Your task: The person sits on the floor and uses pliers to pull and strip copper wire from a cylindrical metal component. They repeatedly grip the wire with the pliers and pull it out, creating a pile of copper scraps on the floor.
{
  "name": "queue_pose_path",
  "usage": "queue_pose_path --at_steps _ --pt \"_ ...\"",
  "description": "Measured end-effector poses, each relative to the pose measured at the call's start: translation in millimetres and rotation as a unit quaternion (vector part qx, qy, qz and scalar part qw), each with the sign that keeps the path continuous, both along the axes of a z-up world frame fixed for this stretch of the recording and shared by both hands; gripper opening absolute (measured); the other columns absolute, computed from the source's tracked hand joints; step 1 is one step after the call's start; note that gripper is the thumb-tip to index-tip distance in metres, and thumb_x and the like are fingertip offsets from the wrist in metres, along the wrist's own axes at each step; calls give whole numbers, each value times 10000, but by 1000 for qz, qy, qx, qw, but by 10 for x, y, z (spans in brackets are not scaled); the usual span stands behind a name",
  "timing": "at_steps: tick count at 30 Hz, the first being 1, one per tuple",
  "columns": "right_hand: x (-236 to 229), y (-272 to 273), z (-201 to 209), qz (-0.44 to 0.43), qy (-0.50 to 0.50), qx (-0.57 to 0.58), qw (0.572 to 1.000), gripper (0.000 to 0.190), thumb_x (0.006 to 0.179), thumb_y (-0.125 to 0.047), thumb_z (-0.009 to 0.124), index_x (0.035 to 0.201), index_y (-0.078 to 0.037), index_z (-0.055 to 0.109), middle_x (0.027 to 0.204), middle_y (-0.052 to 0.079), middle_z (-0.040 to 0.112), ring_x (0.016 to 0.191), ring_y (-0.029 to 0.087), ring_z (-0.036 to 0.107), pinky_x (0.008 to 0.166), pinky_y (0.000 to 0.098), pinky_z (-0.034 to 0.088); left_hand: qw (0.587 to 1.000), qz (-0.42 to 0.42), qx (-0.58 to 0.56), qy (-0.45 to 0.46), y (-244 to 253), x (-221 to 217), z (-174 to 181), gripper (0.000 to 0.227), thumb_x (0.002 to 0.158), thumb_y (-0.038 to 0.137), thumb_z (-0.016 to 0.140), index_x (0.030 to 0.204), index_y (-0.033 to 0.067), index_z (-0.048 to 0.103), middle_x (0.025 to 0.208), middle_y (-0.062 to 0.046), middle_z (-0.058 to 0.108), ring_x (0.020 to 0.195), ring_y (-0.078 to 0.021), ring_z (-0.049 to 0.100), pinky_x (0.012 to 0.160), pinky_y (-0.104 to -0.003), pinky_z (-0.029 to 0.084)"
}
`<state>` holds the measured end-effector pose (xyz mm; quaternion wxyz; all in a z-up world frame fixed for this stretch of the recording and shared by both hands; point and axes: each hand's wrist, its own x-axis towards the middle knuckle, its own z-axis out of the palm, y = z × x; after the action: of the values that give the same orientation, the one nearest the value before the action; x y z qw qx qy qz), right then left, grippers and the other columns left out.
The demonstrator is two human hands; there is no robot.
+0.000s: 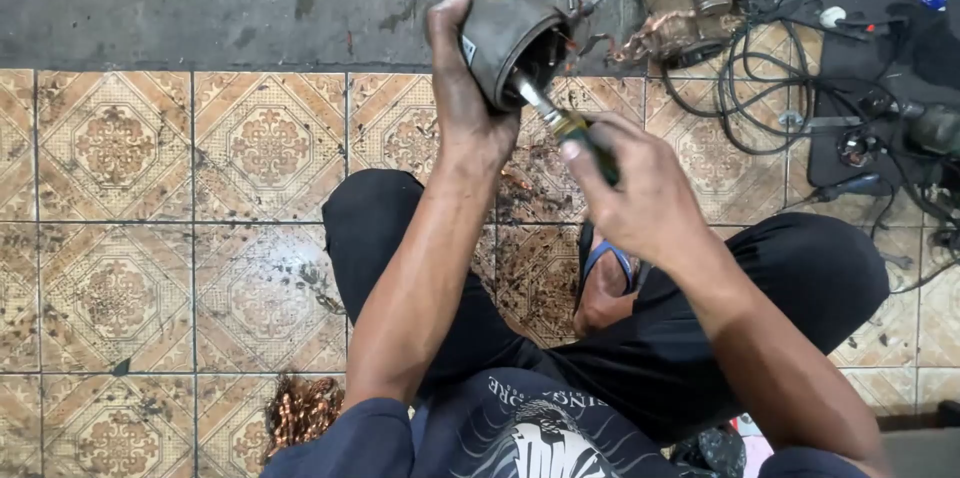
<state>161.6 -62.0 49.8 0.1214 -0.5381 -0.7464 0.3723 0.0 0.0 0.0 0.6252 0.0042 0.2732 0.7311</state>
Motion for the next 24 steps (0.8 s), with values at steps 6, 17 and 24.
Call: queue_pose_path --at_steps 6,17,24 --pt "-128 -64 -28 58 -25 163 985 350 1046 -237 491 1193 50 627 1211 218 612 988 357 656 834 490 567 997 -21 -36 66 -89 3 70 635 737 397 735 1218 27 550 1055 -168 631 947 -303 642 751 -406 607" --pt "81 87 -309 -93 199 -199 955 376 1074 -346 467 788 -115 547 698 15 522 590 141 459 525 309 345 1000 -24 -11 -13 20 83 -60 690 693 406 788 1202 21 527 1026 -186 620 904 -320 653 773 -429 612" --pt "25 86 -122 -194 375 -310 852 409 977 -394 532 937 -3 649 915 159 710 685 226 633 521 311 463 995 -43 36 -79 58 180 -140 841 677 441 835 1289 -6 468 1056 -196 611 886 -307 664 788 -424 624"
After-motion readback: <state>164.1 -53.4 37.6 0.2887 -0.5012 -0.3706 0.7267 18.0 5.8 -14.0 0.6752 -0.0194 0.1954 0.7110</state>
